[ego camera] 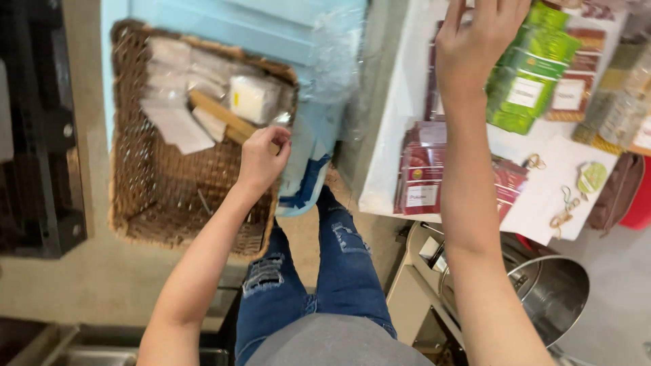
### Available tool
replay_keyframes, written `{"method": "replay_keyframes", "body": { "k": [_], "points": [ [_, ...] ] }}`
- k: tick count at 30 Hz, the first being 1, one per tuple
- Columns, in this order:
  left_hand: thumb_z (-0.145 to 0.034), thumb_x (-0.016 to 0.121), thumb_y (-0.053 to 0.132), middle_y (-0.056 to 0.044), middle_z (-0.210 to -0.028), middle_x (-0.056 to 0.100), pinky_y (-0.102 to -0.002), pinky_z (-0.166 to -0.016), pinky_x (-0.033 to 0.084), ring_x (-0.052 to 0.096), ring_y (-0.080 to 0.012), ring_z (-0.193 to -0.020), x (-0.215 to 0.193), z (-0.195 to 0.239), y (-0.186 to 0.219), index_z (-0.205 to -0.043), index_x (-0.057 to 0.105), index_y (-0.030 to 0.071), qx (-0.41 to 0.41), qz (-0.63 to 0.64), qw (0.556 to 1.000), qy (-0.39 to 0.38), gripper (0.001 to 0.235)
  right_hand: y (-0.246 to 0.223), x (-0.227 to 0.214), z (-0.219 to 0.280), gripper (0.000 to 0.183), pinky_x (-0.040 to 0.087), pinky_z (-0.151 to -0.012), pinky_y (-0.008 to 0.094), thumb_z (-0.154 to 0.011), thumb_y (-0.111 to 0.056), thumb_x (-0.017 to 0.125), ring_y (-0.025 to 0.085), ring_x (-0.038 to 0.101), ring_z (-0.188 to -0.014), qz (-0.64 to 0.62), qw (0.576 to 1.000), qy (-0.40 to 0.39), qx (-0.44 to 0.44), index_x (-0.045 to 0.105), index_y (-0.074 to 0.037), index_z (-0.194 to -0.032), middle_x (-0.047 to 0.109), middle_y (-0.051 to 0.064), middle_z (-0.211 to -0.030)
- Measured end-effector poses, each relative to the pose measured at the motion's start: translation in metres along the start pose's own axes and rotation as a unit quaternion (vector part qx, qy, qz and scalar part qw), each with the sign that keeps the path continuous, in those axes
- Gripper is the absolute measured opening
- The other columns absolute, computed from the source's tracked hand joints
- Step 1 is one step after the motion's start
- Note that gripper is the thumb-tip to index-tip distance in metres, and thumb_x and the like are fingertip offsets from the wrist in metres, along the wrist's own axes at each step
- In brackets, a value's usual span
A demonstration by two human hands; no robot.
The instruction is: The person repeatedly picks small labeled packs from a wicker basket and places them on a white table, arranging them into neat rows by color and label. They also handle a clear plastic bag and a white rectangular item from the basket, placing them back inside. The task involves sorting and organizing the packs on the table.
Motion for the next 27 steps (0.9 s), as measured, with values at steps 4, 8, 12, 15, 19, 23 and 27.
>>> {"method": "replay_keyframes", "body": {
  "k": [4,8,12,15,19,23,27],
  "points": [
    [-0.08,0.073,-0.001,-0.008,-0.077,0.07,-0.04,-0.076,0.056,0.07,-0.0279,-0.078,-0.057,0.027,-0.041,-0.103,0.067,0.01,-0.08,-0.008,0.995,0.062,0.026,-0.16,-0.02,-0.008,0.021,0.053,-0.073,0.043,-0.09,0.013,0.068,0.038,0.066,-0.072,-0.286,0.955,-0.059,0.058,0.069,0.001,-0.108,0.064,0.015,-0.084],
    [-0.082,0.07,0.007,-0.012,-0.084,0.073,-0.041,-0.075,0.057,0.072,-0.0301,-0.082,-0.097,0.071,-0.155,-0.105,0.07,0.011,-0.236,-0.01,0.96,0.15,0.023,-0.279,0.035,0.054,0.027,0.053,-0.073,0.042,-0.089,0.008,0.067,0.032,0.067,-0.07,-0.383,0.906,-0.141,0.115,0.073,-0.009,-0.109,0.067,0.008,-0.082],
    [-0.075,0.076,0.008,-0.016,-0.104,0.068,-0.046,-0.089,0.057,0.071,-0.0344,-0.098,-0.118,0.1,-0.259,-0.122,0.064,0.006,-0.354,-0.037,0.92,0.164,0.049,-0.385,0.125,0.114,0.031,0.057,-0.079,0.043,-0.088,0.0,0.067,0.036,0.07,-0.086,-0.425,0.856,-0.256,0.146,0.069,-0.017,-0.114,0.069,0.008,-0.094],
    [-0.078,0.077,0.004,-0.029,-0.12,0.063,-0.056,-0.103,0.049,0.062,-0.0486,-0.116,-0.134,0.093,-0.264,-0.137,0.053,-0.002,-0.374,-0.041,0.919,0.118,0.064,-0.441,0.179,0.131,0.059,0.058,-0.091,0.051,-0.083,0.001,0.075,0.048,0.065,-0.106,-0.391,0.846,-0.343,0.113,0.051,-0.009,-0.136,0.059,0.022,-0.118],
    [-0.082,0.079,0.005,-0.034,-0.147,0.045,-0.062,-0.113,0.041,0.045,-0.0542,-0.137,-0.134,0.079,-0.273,-0.155,0.035,0.004,-0.368,-0.015,0.926,0.082,0.085,-0.474,0.223,0.141,0.077,0.061,-0.096,0.051,-0.071,-0.009,0.093,0.048,0.061,-0.117,-0.269,0.869,-0.41,0.063,0.048,-0.004,-0.133,0.047,0.024,-0.13],
    [-0.088,0.07,-0.009,-0.043,-0.146,0.038,-0.067,-0.114,0.038,0.038,-0.0603,-0.138,-0.154,0.066,-0.242,-0.153,0.029,-0.01,-0.329,0.004,0.943,0.045,0.077,-0.485,0.216,0.173,0.052,0.058,-0.078,0.046,-0.066,-0.001,0.091,0.046,0.053,-0.116,-0.198,0.931,-0.306,-0.008,0.055,-0.003,-0.104,0.042,0.019,-0.128],
    [-0.074,0.081,-0.002,-0.022,-0.132,0.052,-0.054,-0.106,0.047,0.05,-0.0458,-0.129,-0.123,0.084,-0.306,-0.142,0.045,0.008,-0.278,-0.022,0.957,0.076,0.078,-0.486,0.223,0.243,0.037,0.057,-0.081,0.045,-0.074,-0.003,0.082,0.038,0.061,-0.106,-0.276,0.911,-0.305,-0.025,0.055,-0.012,-0.098,0.056,0.013,-0.111]
  ]
}}
Point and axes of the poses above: each hand's wrist, its own z-axis away from the middle knuckle, its own x-axis out of the palm, y = z × x, the point moved 7 cm from there along -z, towards the middle knuckle
